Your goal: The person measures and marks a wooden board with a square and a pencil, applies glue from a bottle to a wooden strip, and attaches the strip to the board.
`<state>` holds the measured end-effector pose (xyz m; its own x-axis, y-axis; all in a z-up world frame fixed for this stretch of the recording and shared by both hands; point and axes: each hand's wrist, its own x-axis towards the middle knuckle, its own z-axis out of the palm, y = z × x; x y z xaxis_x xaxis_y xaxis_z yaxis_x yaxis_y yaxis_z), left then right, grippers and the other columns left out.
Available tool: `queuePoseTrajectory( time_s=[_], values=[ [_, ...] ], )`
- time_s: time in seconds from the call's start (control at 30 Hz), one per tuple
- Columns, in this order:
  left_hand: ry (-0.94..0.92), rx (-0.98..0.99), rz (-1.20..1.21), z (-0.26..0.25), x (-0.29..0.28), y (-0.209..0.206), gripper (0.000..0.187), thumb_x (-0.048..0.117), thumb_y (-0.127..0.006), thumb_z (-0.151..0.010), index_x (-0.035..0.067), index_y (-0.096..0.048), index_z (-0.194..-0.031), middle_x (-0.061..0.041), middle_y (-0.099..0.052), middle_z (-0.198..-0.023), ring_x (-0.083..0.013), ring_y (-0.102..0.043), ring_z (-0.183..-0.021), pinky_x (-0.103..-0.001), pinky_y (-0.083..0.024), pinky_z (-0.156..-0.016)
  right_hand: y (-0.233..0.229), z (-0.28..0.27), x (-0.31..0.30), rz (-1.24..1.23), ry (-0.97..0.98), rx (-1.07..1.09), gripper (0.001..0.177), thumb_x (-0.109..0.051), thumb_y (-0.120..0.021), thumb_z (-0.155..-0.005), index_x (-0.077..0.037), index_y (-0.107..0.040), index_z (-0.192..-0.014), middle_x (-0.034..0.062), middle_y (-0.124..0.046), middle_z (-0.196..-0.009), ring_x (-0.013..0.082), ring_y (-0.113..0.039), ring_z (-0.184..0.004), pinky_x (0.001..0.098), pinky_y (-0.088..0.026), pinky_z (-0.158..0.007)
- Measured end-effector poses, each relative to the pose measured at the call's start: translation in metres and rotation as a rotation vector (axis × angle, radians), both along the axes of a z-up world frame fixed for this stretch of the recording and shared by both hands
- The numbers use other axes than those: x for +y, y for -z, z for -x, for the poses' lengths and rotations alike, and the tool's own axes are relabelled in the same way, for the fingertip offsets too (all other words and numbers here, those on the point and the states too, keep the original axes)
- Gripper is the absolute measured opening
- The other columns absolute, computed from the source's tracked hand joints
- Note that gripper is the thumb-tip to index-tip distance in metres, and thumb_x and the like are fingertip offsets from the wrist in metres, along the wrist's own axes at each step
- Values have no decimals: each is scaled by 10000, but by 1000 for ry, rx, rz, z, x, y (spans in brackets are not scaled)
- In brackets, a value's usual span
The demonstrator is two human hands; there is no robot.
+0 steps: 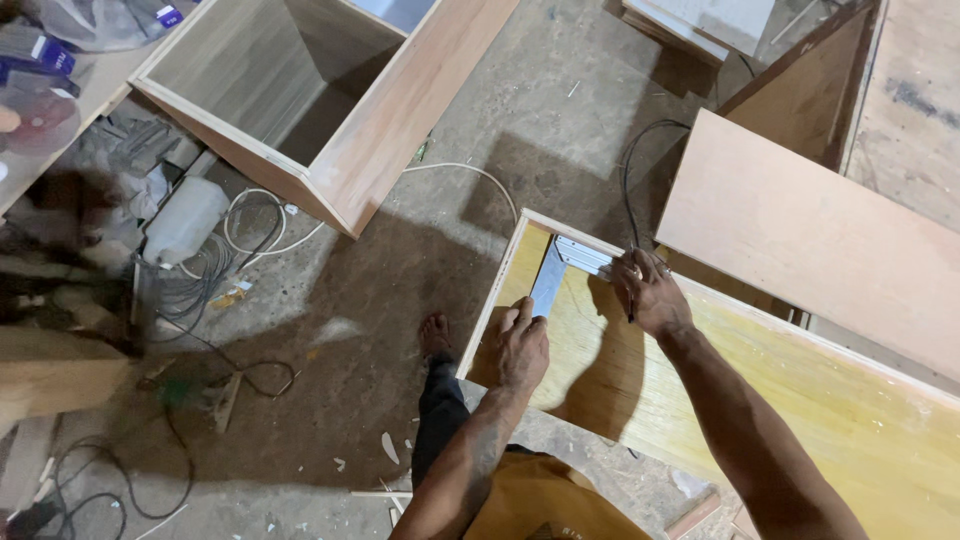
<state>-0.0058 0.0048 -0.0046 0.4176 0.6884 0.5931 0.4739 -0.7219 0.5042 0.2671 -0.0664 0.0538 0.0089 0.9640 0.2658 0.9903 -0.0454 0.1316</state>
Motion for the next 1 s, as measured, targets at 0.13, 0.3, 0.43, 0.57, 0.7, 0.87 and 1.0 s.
queuePoseTrajectory(
  time_s=[0.13,0.3,0.43,0.57,0.7,0.87,1.0],
  values=[
    [17,-5,17,3,1,-3,136,197,-630,-912,103,-719,-957,-145,-704,-1241,-298,-668,-1026,-375,-577,-807,4,-1,3,2,-11,4,238,-358,-654,-912,-143,-667,-1011,145,-553,-1329,372,-616,-1235,475,-563,-972],
    [75,5,43,4,2,5,141,212,-647,-903,121,-746,-945,-158,-710,-1223,-309,-669,-1011,-396,-569,-813,-5,6,2,-59,-49,-40,190,-299,-650,-934,-125,-660,-1009,193,-564,-1345,402,-613,-1263,485,-553,-980],
    [74,28,40,9,5,-13,137,203,-648,-892,111,-741,-933,-161,-709,-1223,-309,-668,-1009,-395,-555,-772,0,11,2,-94,-35,-40,203,-310,-649,-946,-130,-679,-1035,202,-577,-1360,395,-614,-1281,483,-530,-1053],
    [96,23,51,10,7,-13,124,201,-650,-893,128,-748,-916,-156,-717,-1203,-300,-675,-999,-392,-551,-762,-1,10,3,-127,-38,-45,174,-285,-659,-936,-127,-678,-1008,208,-581,-1372,391,-617,-1290,478,-527,-1065],
    [111,2,63,15,10,-27,104,205,-658,-892,154,-745,-919,-156,-725,-1194,-295,-680,-982,-391,-547,-753,-4,12,3,-142,-54,-47,140,-251,-683,-923,-127,-685,-989,211,-595,-1349,390,-625,-1279,477,-537,-1062],
    [122,27,63,17,10,-32,76,204,-665,-878,163,-727,-863,-133,-729,-1202,-277,-683,-1014,-377,-554,-738,-6,11,2,-130,-38,-56,148,-268,-664,-930,-137,-671,-1000,195,-578,-1375,371,-620,-1282,467,-527,-1074],
    [109,62,105,16,7,-43,61,171,-677,-867,159,-736,-860,-127,-733,-1203,-269,-678,-1023,-377,-548,-740,-4,8,-3,-114,-38,-91,163,-291,-627,-954,-151,-637,-1036,185,-556,-1387,363,-604,-1292,463,-521,-1076]
  ],
)
